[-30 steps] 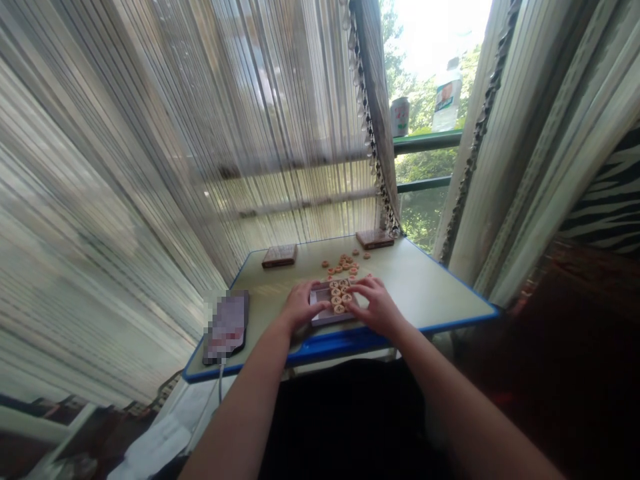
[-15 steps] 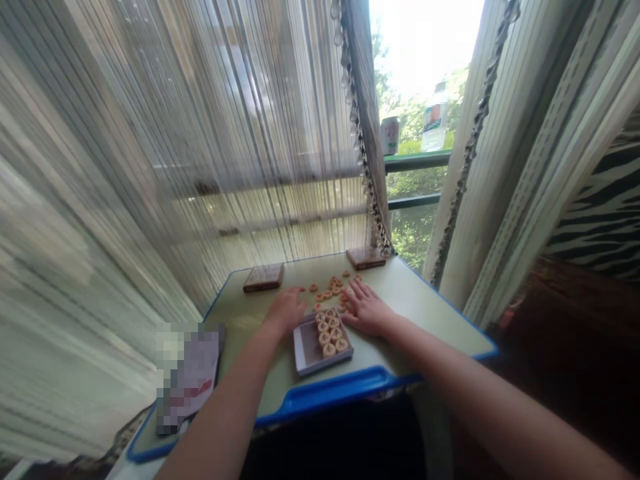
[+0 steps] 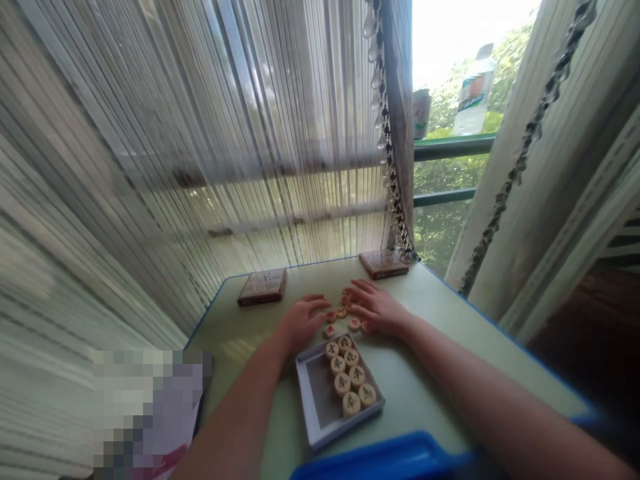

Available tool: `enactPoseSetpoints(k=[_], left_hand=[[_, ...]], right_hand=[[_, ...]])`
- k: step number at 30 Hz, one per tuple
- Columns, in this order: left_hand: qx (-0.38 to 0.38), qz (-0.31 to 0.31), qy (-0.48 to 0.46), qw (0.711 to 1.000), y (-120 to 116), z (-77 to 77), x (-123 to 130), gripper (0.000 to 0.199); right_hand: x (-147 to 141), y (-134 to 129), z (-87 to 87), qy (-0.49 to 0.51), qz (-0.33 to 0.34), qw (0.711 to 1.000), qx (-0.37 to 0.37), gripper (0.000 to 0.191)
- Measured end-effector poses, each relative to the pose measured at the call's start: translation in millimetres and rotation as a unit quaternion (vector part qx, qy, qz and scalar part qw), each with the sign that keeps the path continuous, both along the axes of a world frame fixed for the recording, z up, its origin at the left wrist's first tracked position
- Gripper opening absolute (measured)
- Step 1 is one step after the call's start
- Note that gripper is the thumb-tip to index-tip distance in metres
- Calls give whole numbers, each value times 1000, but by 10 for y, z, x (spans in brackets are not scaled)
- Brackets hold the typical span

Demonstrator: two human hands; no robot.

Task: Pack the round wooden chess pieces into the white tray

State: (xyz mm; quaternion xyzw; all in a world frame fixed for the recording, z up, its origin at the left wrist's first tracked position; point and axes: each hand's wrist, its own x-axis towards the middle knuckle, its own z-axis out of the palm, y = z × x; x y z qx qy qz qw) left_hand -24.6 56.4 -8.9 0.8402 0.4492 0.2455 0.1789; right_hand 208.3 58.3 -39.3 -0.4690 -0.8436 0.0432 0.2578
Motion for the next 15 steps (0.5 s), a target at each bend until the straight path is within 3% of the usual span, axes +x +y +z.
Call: enactPoseSetpoints(k=[4, 9, 15], left_hand=[[-34, -35, 13, 999, -67, 31, 36, 29], [-35, -42, 59, 997, -64, -1, 29, 27], [11, -9, 79, 997, -54, 4, -15, 30]], right_hand=[[69, 126, -105, 43, -80, 996, 25, 48], [35, 81, -103, 22, -40, 998, -49, 57], [-5, 39, -47, 5, -54, 997, -50, 61]])
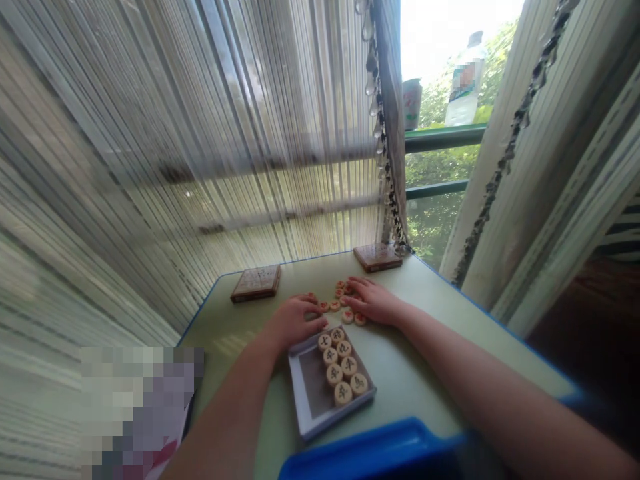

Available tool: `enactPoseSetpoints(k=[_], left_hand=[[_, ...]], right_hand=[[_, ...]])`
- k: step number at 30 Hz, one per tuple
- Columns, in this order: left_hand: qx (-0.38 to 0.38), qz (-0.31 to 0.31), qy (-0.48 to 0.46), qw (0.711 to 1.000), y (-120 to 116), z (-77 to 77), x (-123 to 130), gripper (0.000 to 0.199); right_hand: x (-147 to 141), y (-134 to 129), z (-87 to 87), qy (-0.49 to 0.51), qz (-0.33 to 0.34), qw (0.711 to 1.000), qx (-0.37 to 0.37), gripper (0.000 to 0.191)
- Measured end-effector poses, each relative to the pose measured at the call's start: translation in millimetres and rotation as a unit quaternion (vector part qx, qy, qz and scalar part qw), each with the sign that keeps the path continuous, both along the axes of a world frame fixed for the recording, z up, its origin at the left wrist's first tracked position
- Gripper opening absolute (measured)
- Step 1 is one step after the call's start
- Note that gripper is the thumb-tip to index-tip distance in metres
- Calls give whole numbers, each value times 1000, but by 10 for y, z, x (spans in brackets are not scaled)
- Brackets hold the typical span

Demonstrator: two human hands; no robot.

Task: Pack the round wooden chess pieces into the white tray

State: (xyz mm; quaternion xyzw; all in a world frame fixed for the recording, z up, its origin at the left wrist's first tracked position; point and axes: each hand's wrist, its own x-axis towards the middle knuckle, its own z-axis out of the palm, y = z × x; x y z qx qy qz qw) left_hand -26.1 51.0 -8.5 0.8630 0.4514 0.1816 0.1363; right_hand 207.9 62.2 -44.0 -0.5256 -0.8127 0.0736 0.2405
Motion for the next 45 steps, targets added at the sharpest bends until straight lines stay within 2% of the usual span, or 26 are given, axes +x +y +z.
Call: enactPoseSetpoints(k=[7, 11, 16, 22, 27, 29, 32, 35, 37, 41, 45], left_hand=[[38, 22, 8, 999, 58, 13, -47, 30], [84, 44, -2, 995, 76, 6, -43, 33], [55, 52, 17, 997, 78, -16, -45, 33], [66, 83, 18, 994, 101, -27, -39, 34], [66, 92, 36, 993, 116, -19, -38, 35], [64, 101, 48, 992, 116, -13, -37, 34], [68, 114, 58, 989, 105, -2, -30, 33], [80, 120, 43, 989, 84, 6, -13, 32], [75, 120, 20, 990, 71, 8, 3, 31], [36, 95, -32, 994, 60, 3, 26, 29], [-2, 65, -84, 994, 55, -17, 33, 30]], right_hand=[[-20, -24, 62, -16, 5, 999, 41, 52], [-63, -91, 57, -36, 50, 997, 37, 45], [-47, -100, 85, -33, 66, 995, 60, 38], [-2, -78, 125, -13, 73, 993, 91, 33], [-22, -83, 90, 9, 157, 985, 68, 29], [-24, -82, 84, 17, 164, 984, 68, 29], [-4, -71, 95, 29, 112, 990, 79, 32], [31, -56, 117, 22, 7, 996, 85, 36], [47, -52, 133, 12, -49, 997, 61, 38], [58, -53, 175, 36, -111, 993, -14, 39], [71, -56, 212, 82, -149, 985, -28, 43]])
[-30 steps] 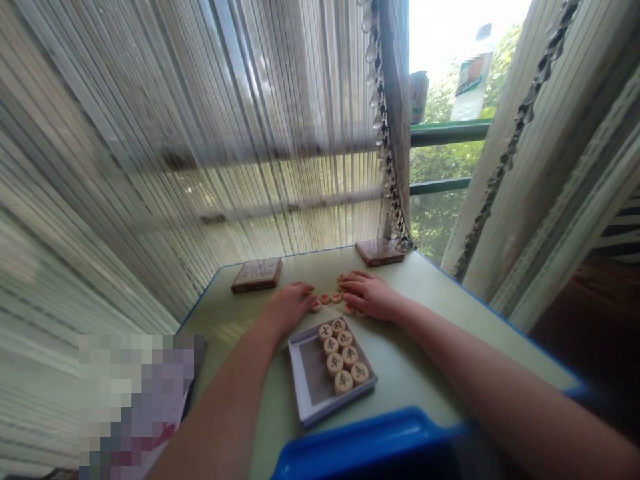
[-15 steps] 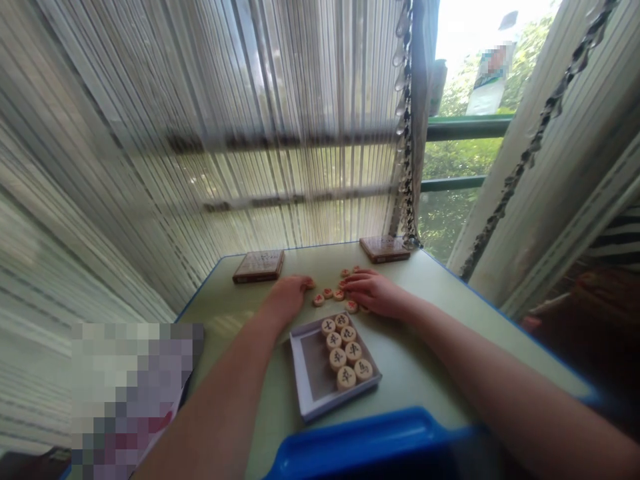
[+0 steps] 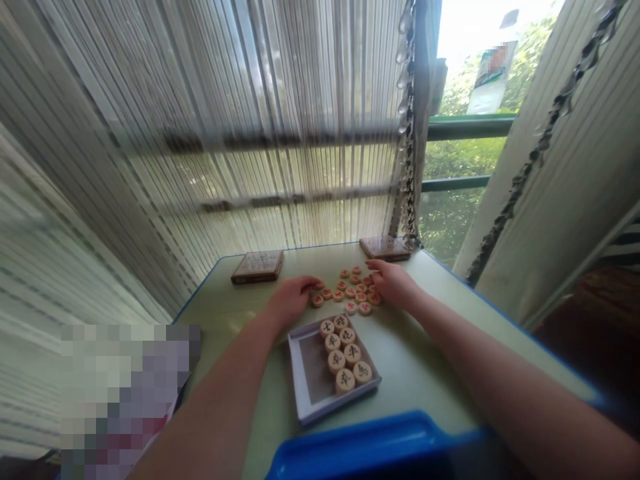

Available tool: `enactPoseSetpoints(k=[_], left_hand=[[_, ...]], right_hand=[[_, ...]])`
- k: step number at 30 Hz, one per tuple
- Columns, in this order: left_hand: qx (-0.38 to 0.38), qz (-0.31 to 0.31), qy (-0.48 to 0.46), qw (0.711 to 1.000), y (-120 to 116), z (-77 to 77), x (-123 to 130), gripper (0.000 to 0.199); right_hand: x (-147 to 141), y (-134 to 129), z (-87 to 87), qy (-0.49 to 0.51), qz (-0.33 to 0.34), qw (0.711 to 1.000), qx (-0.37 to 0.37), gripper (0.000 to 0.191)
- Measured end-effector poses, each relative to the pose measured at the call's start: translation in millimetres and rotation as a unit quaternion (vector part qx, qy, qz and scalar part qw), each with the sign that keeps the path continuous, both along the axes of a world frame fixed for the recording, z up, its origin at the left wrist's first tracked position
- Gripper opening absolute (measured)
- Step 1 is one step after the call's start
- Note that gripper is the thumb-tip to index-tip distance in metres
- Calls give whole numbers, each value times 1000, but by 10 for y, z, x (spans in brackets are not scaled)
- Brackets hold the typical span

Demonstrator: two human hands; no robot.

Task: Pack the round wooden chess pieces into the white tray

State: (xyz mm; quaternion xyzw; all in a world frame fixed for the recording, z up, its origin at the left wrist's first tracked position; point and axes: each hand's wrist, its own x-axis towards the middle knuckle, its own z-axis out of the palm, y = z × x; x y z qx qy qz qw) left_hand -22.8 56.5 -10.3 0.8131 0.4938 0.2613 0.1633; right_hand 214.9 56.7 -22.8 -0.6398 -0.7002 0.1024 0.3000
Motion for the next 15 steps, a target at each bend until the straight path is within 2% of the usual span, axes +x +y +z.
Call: enactPoseSetpoints(k=[5, 8, 10, 12, 14, 15], left_hand=[[-58, -40, -14, 997, -9, -40, 20, 34], [-56, -42, -5, 998, -16, -45, 37, 33], [-36, -18, 9, 999, -33, -8, 35, 34], [-1, 33, 57, 998, -65, 77, 14, 36], [25, 98, 129, 986, -113, 193, -24, 35], [15, 110, 155, 982, -140, 251, -46, 33]], right_hand=[[9, -4, 3, -9, 5, 1000, 0, 36], [7, -8, 3, -4, 12, 1000, -4, 35], [10, -15, 8, -12, 15, 1000, -2, 33], [18, -32, 16, -33, 31, 999, 14, 28], [25, -57, 25, -53, 73, 995, 42, 23], [26, -72, 29, -62, 102, 991, 55, 23]])
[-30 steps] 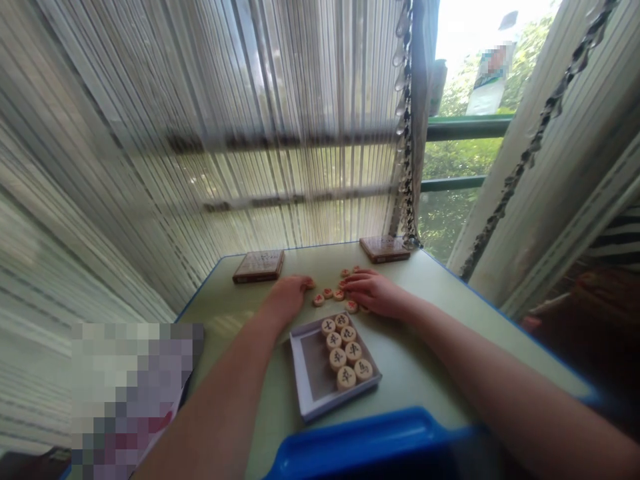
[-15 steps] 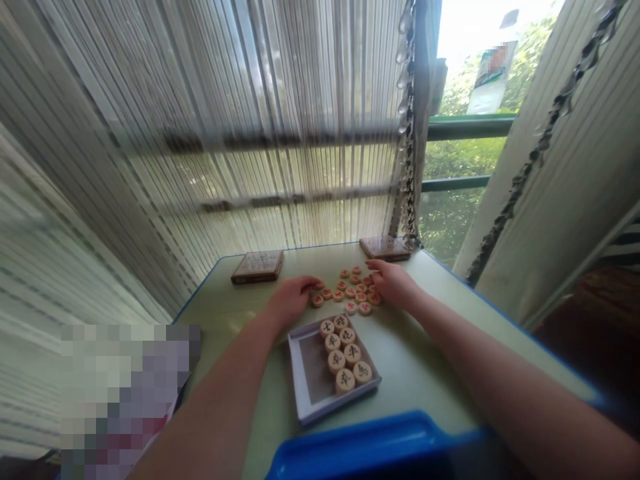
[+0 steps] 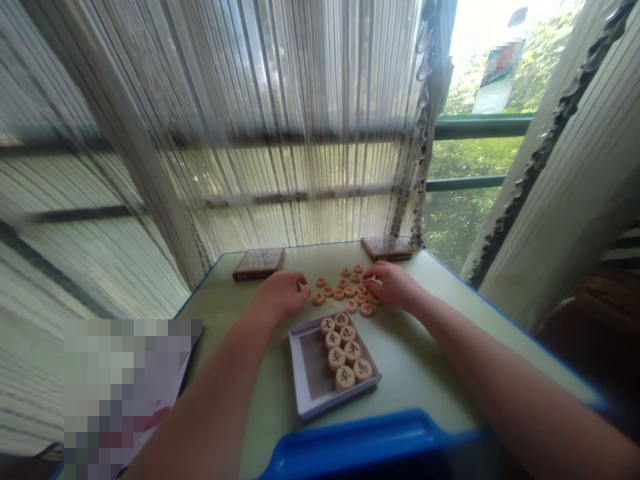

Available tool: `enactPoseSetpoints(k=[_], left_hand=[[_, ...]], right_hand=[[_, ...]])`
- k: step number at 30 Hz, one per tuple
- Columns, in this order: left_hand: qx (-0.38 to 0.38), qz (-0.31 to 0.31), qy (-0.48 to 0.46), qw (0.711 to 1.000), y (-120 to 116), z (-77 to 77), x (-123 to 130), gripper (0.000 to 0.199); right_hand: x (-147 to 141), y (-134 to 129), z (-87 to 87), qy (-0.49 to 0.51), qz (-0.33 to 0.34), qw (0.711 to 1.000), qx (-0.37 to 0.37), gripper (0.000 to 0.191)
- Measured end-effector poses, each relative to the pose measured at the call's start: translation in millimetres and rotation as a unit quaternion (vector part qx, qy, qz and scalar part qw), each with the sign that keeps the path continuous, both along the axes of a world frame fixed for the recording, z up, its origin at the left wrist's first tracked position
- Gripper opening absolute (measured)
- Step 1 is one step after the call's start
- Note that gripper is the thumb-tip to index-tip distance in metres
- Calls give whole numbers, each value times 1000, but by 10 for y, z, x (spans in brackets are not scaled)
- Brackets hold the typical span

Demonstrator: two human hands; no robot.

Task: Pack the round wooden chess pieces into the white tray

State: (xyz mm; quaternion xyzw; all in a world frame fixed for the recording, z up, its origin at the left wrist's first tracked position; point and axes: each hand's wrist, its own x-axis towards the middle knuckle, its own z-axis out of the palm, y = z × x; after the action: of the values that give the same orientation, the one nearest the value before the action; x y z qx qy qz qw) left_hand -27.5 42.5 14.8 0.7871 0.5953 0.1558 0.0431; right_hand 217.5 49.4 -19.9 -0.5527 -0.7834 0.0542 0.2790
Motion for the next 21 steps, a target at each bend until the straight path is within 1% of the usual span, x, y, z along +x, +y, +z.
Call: enactPoseSetpoints(k=[2, 3, 6, 8, 11, 14, 16, 18, 21], left_hand=[[-51, -2, 15, 999, -53, 91, -43, 29], [-95, -11, 9, 995, -76, 119, -61, 28], [-230, -21, -31, 972, -122, 136, -100, 26], [-281, -13, -49, 958, -139, 125, -113, 24], [-310, -23, -61, 948, -160, 126, -119, 21], [-318, -59, -71, 944, -179, 146, -121, 21], [-318, -67, -80, 942, -182, 154, -124, 22], [-321, -66, -91, 940, -177, 155, -133, 24], [-320, -81, -94, 939, -161, 145, -152, 26]], right_hand=[[-5, -32, 7, -19, 55, 998, 10, 22], [-11, -48, 12, -28, 74, 997, 10, 21], [-31, -92, 34, -45, 102, 994, 8, 22], [-40, -118, 56, -44, 117, 992, -2, 22], [-47, -147, 88, -43, 122, 991, -40, 21], [-58, -156, 96, -47, 91, 992, -71, 19], [-64, -146, 82, -50, 65, 993, -90, 18], [-66, -128, 60, -60, 36, 993, -91, 18], [-52, -108, 52, -84, 3, 994, -65, 30]])
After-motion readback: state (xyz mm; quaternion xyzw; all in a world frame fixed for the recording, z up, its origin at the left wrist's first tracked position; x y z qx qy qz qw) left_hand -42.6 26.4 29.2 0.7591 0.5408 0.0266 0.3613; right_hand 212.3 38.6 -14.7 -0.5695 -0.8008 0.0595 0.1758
